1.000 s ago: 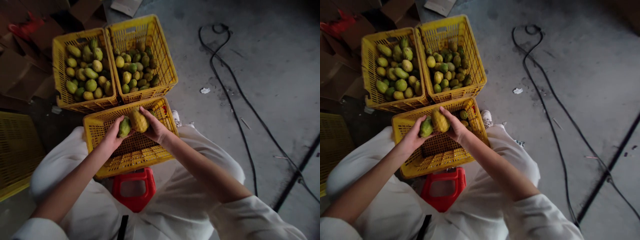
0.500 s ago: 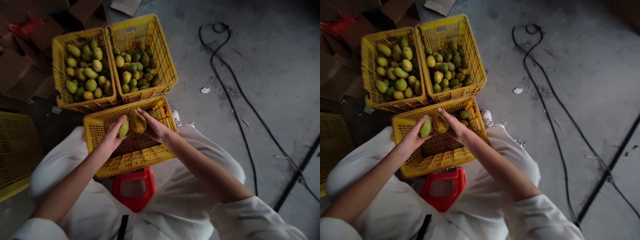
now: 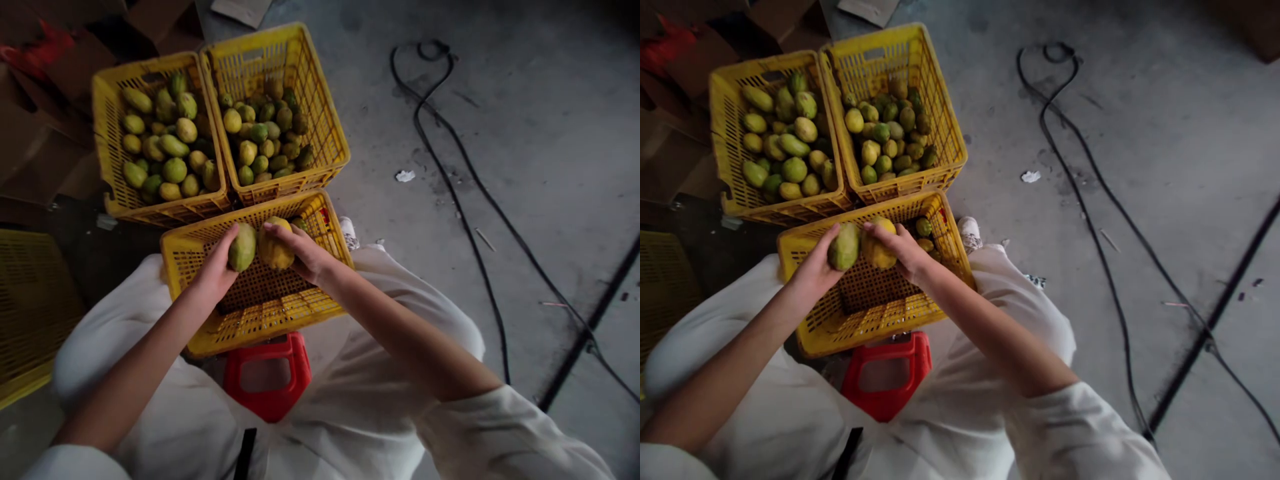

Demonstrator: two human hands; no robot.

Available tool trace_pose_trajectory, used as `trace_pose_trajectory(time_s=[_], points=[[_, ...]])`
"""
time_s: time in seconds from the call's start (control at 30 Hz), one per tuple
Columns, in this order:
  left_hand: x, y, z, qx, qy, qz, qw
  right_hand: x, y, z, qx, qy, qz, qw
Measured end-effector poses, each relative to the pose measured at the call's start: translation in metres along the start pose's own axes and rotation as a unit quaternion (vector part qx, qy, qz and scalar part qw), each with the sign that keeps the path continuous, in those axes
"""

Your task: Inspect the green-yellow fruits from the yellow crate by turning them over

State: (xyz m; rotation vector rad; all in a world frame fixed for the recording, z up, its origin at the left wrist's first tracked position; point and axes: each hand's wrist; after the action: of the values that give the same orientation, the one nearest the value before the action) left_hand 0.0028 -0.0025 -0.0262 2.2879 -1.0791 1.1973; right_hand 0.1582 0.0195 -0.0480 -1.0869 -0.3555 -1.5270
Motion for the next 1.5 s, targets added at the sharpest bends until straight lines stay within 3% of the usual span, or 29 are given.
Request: trace_pose_trajectory(time_s=[0.27,0.5,0.8,1.0,1.07,1.27,1.5], points=[[0.003,-0.004,-0.004,0.019,0.055,-0.012,0.998,0.002,-0.005,0.009,-0.005,-0.031,-0.009,0.999],[0.001,0.001,0.002,-0.036,-0.041,0.02,0.998,0.007,-0.012,0.007,-0.019,-0.075,0.002,0.997],[-0.005,-0.001,0.002,-0.024,-0.025,-0.009,0.999,0.007,-0.014,0.013,-0.016,-0.086,-0.041,0.995],[-0.006,-0.008,0.004,-0.038,0.016,-0.083,0.996,0.007,-0.014,0.014,-0.059,-0.126,-0.06,0.989],[-0.007,-0.009,0.006,-0.043,0.002,-0.082,0.996,0.007,-0.012,0.011,-0.059,-0.112,-0.044,0.991],[-0.011,-0.002,0.01,-0.058,-0.073,-0.013,0.996,0.007,-0.007,0.004,-0.012,-0.028,0.035,0.999],[-0.009,0.007,0.009,-0.069,-0.118,-0.013,0.991,0.009,-0.002,-0.003,0.053,0.008,-0.028,0.998]])
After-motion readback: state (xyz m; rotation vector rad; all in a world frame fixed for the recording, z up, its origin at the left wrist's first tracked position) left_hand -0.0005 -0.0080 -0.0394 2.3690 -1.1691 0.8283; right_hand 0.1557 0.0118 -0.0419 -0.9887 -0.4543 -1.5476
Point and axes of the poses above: each hand's wrist, its own x-axis away from the middle knuckle, its own y-axis out of the back of the hand, z = x × y, and after that the axes turned 15 degrees about -z, right-handed
